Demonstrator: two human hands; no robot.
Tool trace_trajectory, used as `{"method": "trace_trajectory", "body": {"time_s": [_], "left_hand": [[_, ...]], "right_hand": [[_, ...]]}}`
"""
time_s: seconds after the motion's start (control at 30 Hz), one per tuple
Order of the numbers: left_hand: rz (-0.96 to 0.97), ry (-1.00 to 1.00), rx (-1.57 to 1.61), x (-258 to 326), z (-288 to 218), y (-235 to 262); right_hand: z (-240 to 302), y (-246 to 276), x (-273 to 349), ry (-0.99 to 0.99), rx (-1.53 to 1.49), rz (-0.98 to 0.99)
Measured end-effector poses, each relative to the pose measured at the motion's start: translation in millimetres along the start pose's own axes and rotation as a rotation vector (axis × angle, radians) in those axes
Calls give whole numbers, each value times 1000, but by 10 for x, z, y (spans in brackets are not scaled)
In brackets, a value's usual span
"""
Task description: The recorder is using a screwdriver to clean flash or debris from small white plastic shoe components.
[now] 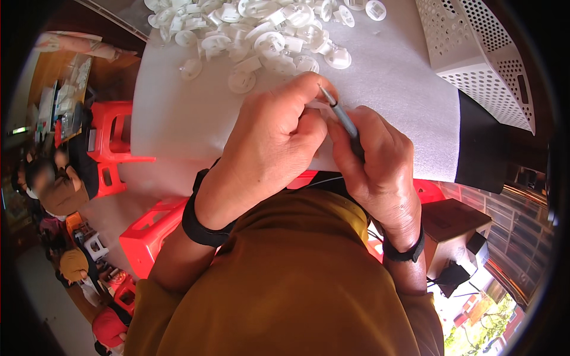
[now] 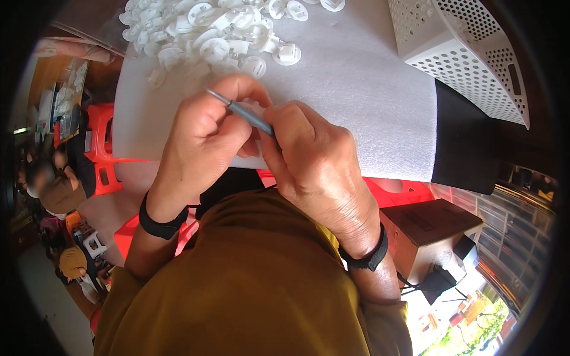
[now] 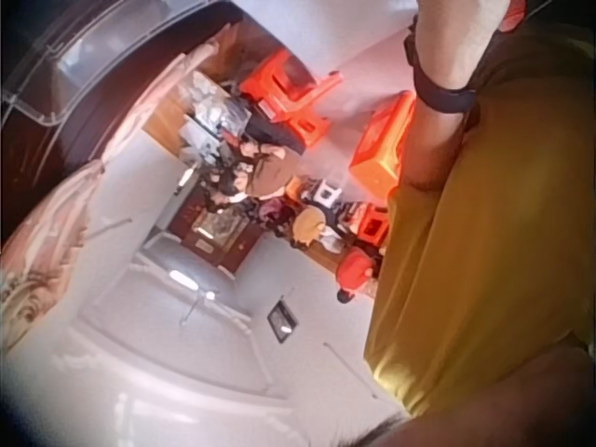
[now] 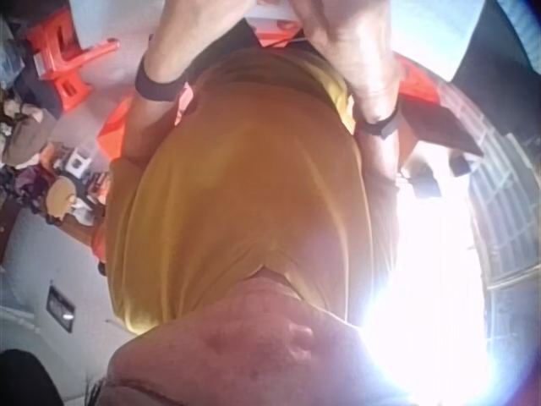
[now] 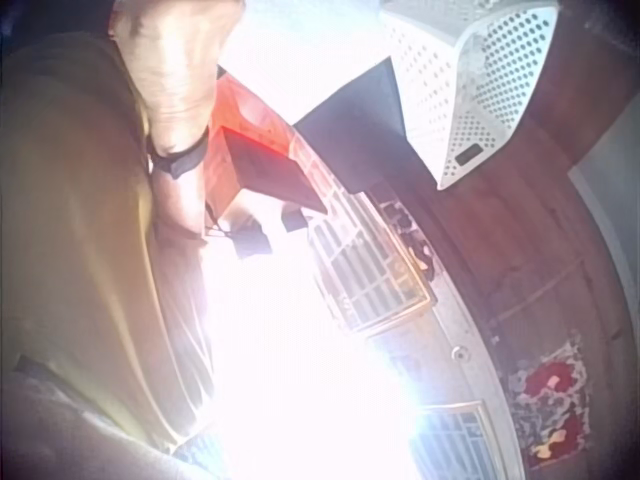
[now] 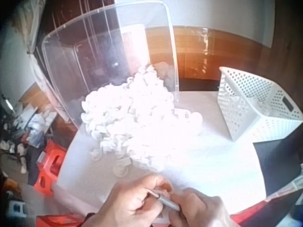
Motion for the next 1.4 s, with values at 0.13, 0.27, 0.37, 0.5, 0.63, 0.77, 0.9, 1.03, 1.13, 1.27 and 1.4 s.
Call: {"method": "trace_trajectory", "body": {"time_s": [0.13,0.27,0.37,0.5,0.63,0.77,0.9,1.03,1.13,1.27,1.4], "left_hand": [[-3,16,-90,82,-53,41],[76,-136,198,79,-20,51],[44,-181,279,65,-12,56],[38,-261,181,57,-7,81],[16,-222,243,40,45,91],[-109,-111,300,23,149,131],[-143,-117,318,-7,227,142],[-154,-102,327,-15,267,129],[-140,-119,330,-28,288,126],[-156,-130,306,-25,271,117],[-162,-134,288,-25,262,116]], "right_hand": [[-178,32,33,-292,-352,-32],[-281,1,76,-748,-814,76],[-280,-48,58,-677,-761,84],[-231,-33,22,-639,-704,105],[-283,0,28,-647,-549,119],[-167,168,84,-504,-357,116],[-112,147,223,-464,-295,303],[-118,124,224,-414,-281,286],[-131,115,198,-382,-265,277],[-134,94,173,-342,-259,279],[-156,72,168,-370,-264,296]]}}
Point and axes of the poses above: each hand's wrist, its own x-axis away from the middle knuckle, its own y-axis out of the back of the hand, z = x × y, the point moved 6 cm from there along -x, towards the middle knuckle, and after that the axes turned 3 degrees about -x, right-handed, at the moved point
